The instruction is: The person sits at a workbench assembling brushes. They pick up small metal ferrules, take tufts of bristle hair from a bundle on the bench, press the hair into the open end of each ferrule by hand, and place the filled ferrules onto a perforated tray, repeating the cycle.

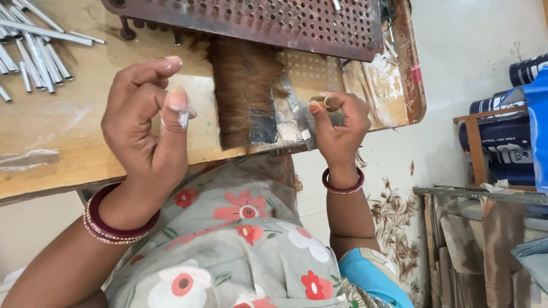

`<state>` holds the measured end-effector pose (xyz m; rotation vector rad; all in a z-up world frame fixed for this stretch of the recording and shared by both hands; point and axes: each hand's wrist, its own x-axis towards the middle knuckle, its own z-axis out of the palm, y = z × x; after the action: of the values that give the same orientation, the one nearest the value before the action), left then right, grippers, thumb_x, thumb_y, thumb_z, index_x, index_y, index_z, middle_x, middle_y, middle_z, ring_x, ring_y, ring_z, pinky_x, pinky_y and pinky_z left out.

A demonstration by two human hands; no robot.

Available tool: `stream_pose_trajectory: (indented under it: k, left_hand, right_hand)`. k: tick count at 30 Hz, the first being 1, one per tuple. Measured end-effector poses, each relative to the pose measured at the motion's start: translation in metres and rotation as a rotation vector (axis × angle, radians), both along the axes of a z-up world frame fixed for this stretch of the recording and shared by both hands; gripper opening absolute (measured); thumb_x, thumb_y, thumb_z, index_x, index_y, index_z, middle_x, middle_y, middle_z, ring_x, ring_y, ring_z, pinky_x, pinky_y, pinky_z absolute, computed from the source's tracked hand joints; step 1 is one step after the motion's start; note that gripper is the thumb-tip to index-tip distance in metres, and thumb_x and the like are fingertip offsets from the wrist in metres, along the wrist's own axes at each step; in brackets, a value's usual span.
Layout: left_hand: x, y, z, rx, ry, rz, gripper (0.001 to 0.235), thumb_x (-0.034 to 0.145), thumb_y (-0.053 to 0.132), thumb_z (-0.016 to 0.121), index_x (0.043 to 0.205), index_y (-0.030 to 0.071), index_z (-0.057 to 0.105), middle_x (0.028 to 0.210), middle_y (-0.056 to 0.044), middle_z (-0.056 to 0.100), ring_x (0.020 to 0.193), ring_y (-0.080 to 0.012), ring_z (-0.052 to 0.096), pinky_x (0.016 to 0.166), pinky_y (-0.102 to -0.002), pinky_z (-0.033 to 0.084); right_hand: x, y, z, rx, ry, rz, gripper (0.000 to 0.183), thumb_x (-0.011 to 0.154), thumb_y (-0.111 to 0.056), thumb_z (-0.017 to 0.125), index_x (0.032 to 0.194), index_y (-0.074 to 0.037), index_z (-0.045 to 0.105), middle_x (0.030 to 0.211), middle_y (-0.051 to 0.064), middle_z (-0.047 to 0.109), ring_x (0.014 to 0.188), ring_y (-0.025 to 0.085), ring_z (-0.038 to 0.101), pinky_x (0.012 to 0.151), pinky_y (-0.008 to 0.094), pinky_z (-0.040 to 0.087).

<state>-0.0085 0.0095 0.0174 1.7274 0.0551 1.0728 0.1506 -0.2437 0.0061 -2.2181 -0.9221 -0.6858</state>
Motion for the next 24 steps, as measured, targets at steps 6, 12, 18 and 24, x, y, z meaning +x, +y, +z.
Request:
stream_pose_trajectory:
  k: [6, 12, 18, 24]
  left_hand:
    - [0.002, 0.000, -0.004, -0.238, -0.027, -0.097, 0.016, 0.114, 0.014, 0.060, 0.118, 0.000, 0.054, 0.133, -0.013, 0.058, 0.117, -0.0140, 0.059, 0.102, -0.026, 0.049]
    - [-0.001, -0.002, -0.003, -0.296, -0.022, -0.133, 0.015, 0.113, 0.013, 0.061, 0.119, 0.001, 0.054, 0.132, -0.012, 0.058, 0.123, -0.0140, 0.059, 0.107, -0.026, 0.050]
    - [0.000, -0.002, -0.004, -0.284, -0.010, -0.141, 0.015, 0.114, 0.012, 0.061, 0.120, 0.001, 0.052, 0.128, -0.012, 0.057, 0.124, -0.0147, 0.059, 0.107, -0.027, 0.051]
    - [-0.001, -0.003, -0.004, -0.273, -0.006, -0.123, 0.014, 0.113, 0.010, 0.061, 0.120, 0.001, 0.053, 0.132, -0.012, 0.058, 0.122, -0.0150, 0.059, 0.105, -0.026, 0.051]
  right_hand:
    - [0.001, -0.003, -0.008, 0.009, 0.010, 0.042, 0.029, 0.099, -0.027, 0.085, 0.101, -0.001, 0.072, 0.089, 0.007, 0.069, 0.085, 0.021, 0.061, 0.081, 0.035, 0.049]
    - [0.003, 0.002, -0.005, 0.005, 0.049, 0.053, 0.030, 0.093, -0.025, 0.086, 0.095, 0.001, 0.071, 0.088, 0.008, 0.069, 0.080, 0.018, 0.062, 0.076, 0.031, 0.050]
    - [0.014, 0.000, 0.007, 0.036, 0.374, 0.112, 0.030, 0.092, -0.024, 0.087, 0.095, 0.001, 0.070, 0.087, 0.005, 0.069, 0.077, 0.011, 0.064, 0.072, 0.026, 0.051]
    - [0.019, 0.000, 0.032, -0.009, 0.296, 0.122, 0.014, 0.098, -0.013, 0.083, 0.098, -0.001, 0.077, 0.085, 0.005, 0.070, 0.074, 0.010, 0.060, 0.071, 0.026, 0.047]
